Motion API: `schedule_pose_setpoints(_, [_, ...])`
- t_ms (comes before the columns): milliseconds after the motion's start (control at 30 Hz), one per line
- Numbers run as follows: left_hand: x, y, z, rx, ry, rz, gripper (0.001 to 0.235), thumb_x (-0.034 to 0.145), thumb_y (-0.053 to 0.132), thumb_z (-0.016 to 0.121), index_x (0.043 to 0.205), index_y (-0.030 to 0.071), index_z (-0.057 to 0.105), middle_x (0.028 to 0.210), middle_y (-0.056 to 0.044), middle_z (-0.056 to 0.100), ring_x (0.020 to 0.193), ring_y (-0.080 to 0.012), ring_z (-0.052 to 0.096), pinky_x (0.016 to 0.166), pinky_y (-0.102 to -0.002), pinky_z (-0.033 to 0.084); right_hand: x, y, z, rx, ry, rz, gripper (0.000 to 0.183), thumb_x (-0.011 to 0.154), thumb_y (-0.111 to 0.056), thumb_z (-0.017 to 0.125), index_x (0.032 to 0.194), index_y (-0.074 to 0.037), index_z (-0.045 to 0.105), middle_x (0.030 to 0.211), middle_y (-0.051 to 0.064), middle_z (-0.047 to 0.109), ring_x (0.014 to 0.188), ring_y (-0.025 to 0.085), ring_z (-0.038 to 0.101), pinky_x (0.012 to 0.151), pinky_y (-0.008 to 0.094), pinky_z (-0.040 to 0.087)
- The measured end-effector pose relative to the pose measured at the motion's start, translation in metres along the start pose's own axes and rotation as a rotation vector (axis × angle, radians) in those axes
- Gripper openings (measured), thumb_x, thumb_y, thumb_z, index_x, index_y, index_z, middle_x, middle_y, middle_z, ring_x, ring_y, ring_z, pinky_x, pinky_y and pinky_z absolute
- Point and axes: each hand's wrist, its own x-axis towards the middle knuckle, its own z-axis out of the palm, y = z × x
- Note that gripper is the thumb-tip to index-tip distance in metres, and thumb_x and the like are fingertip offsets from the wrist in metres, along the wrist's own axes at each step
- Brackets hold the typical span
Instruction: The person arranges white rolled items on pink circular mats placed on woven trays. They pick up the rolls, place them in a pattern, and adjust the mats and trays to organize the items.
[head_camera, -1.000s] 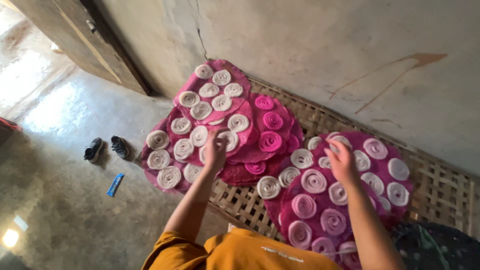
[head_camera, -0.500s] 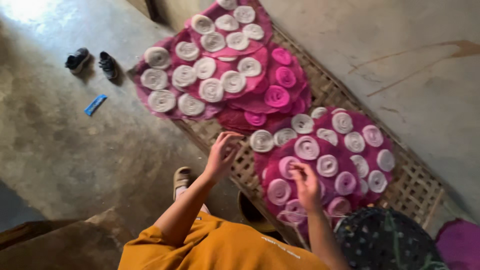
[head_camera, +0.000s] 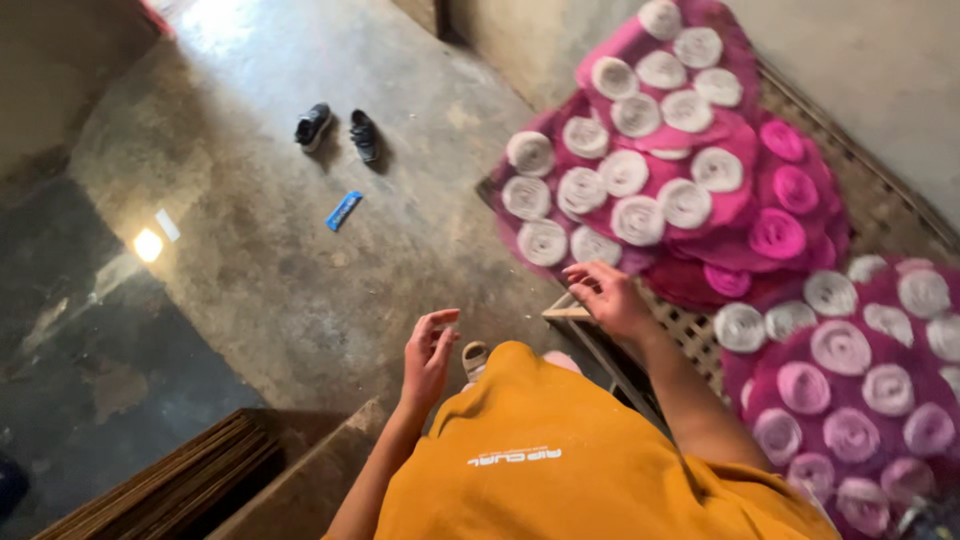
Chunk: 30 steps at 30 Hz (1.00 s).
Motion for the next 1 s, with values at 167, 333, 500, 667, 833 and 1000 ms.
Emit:
schedule_pose_setpoints(167, [0.084,0.014,-0.055,-0.018,0.033,-0.016,0.028,0.101,0.008,0.057,0.128,0.002,0.064,0.115,-0.006,0.069,0.091,-0.0140,0.065,0.079,-0.027,0.052,0.084,0.000,0.001,0.101,0.137,0.029,0.017,0.101,-0.005,0.061,0.113,0.001,0.070,0.095,0.007,0.073,0.089,0.013,0.068,0.079,0.028,0.055])
schedule_pose_setpoints(333, [0.202,0.036,-0.086,-0.087,-0.026,0.067,0.026,0.102,0.009,0.057,0.127,0.002,0.062,0.117,-0.006,0.070,0.101,-0.0144,0.067,0.087,-0.029,0.057,0.195,0.017,-0.010,0.216,0.377,-0.001,0.013,0.108,-0.006,0.057,0.114,0.003,0.065,0.098,0.006,0.070,0.088,0.012,0.067,0.082,0.026,0.055])
schedule_pose_setpoints(500, [0.294,0.011,-0.164,0.350,0.003,-0.196,0.027,0.099,0.017,0.063,0.122,0.005,0.068,0.109,-0.012,0.075,0.099,-0.0195,0.071,0.088,-0.034,0.056,0.346,0.046,-0.001,0.379,0.500,-0.034,0.011,0.107,-0.006,0.058,0.115,0.000,0.063,0.098,0.004,0.068,0.083,0.010,0.065,0.076,0.024,0.055])
schedule_pose_setpoints(667, [0.304,0.001,-0.278,0.977,-0.113,-0.699,0.051,0.088,0.046,0.065,0.124,0.011,0.073,0.126,-0.020,0.069,0.121,-0.0392,0.063,0.102,-0.048,0.049,0.493,0.116,0.003,0.641,0.456,0.399,0.016,0.101,-0.016,0.063,0.115,-0.010,0.067,0.097,-0.001,0.069,0.077,0.010,0.067,0.064,0.021,0.053])
schedule_pose_setpoints(833, [0.357,0.038,-0.320,1.122,-0.165,-1.027,0.043,0.091,0.040,0.060,0.114,0.009,0.079,0.117,-0.020,0.079,0.110,-0.0363,0.075,0.095,-0.045,0.059,0.559,0.172,0.032,0.806,0.731,0.618,0.009,0.100,-0.017,0.068,0.098,-0.011,0.061,0.080,0.002,0.064,0.061,0.012,0.062,0.050,0.025,0.047])
schedule_pose_setpoints(1000, [0.528,0.004,-0.292,0.672,-0.078,-0.910,0.040,0.087,0.031,0.065,0.119,0.008,0.072,0.116,-0.013,0.075,0.107,-0.0273,0.073,0.092,-0.039,0.056,0.570,0.194,0.109,0.692,0.881,0.940,0.004,0.093,-0.009,0.061,0.091,-0.011,0.064,0.067,0.003,0.062,0.049,0.013,0.057,0.041,0.031,0.043])
